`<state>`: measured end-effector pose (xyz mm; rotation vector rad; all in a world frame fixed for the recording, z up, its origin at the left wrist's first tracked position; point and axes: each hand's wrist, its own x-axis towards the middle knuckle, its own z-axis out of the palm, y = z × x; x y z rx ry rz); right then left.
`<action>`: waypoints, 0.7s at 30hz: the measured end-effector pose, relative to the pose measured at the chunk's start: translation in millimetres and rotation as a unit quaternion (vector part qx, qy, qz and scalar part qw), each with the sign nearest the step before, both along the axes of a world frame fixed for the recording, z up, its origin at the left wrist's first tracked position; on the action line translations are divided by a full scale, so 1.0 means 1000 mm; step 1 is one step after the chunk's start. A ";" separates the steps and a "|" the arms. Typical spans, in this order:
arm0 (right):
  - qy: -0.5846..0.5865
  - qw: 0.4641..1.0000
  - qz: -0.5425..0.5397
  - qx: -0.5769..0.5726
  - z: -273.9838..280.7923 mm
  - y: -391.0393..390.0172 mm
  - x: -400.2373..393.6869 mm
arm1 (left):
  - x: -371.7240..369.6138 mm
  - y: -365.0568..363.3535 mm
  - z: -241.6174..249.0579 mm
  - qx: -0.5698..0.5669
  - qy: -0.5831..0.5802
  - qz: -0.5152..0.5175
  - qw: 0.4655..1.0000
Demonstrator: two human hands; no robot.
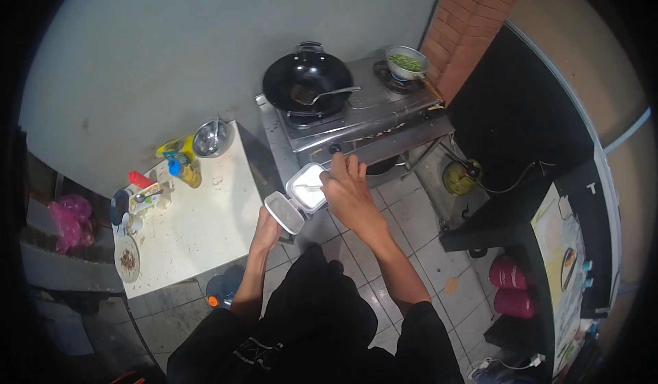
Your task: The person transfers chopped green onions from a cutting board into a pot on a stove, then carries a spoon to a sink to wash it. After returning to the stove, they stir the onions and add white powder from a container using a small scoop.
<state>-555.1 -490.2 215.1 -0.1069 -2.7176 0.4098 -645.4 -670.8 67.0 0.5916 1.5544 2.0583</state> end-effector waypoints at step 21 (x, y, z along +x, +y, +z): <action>0.131 0.957 -0.137 -0.218 -0.001 0.159 -0.034 | -0.065 0.187 0.027 -0.007 0.007 -0.129 0.992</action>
